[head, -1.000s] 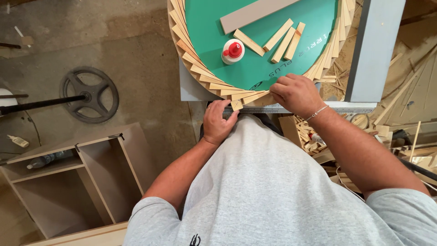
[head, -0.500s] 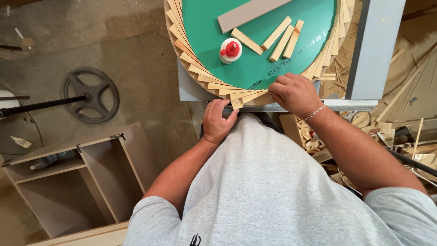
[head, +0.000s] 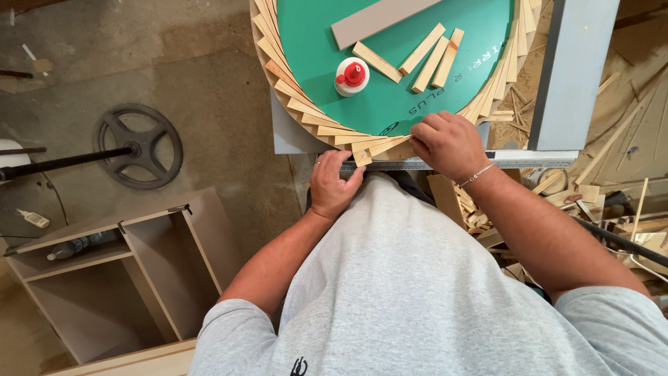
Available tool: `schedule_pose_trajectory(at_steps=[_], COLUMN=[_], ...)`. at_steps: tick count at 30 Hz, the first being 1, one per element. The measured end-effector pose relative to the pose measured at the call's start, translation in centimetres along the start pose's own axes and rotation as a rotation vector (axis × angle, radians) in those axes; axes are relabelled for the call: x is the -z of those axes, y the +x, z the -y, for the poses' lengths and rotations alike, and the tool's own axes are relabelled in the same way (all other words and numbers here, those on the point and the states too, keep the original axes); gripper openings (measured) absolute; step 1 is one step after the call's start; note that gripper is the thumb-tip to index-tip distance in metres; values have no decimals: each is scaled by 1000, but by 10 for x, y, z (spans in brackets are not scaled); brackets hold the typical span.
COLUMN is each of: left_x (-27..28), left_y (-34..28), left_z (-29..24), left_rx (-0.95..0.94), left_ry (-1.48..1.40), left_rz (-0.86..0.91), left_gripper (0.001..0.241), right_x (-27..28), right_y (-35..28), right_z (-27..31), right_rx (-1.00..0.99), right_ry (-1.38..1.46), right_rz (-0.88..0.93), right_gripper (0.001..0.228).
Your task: Gluing small wooden slats around the perimeter of an oval mirror to create a decorative frame
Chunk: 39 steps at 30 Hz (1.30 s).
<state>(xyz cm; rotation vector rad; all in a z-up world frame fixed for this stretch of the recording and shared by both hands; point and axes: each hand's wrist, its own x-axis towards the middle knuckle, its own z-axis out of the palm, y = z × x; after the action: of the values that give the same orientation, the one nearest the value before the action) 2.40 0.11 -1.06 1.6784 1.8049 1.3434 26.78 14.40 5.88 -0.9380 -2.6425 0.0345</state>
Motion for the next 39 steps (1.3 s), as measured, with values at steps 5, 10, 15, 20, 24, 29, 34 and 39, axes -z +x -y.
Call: schedule_pose_trajectory(at_steps=[5,10,15,20,24,29,34,39], left_x=[3,2,4,6,7,8,8,11], left_y=[6,4,7,10,11,13,14,15], left_z=[-4,-2,-4,-6,-5,-6,-6,-8], left_rx=[-4,-5,-32,-36,-38,-37,-23,1], left_ry=[-12,-6,5,8,13,15,6,-16], left_rz=[-7,-9,-15,-8,-5,-7,6,14], left_gripper=[36,35,36,35,35,35,35,35], right_x=[9,21,14,11,9,11,14,18], right_y=[-2,-2,-8,-11,-13,-9,-6,-2], right_z=[19,68,81,82,85,86,87,90], right_rx=[24,103,80,43,21,28,31,24], right_ry=[18,151,85,1,-31,-61,-85,-87], right_rz=[-78,-56,-99,-66,-37,-50,-41,-36], right_gripper=[12,22,40,47,49,46,44,44])
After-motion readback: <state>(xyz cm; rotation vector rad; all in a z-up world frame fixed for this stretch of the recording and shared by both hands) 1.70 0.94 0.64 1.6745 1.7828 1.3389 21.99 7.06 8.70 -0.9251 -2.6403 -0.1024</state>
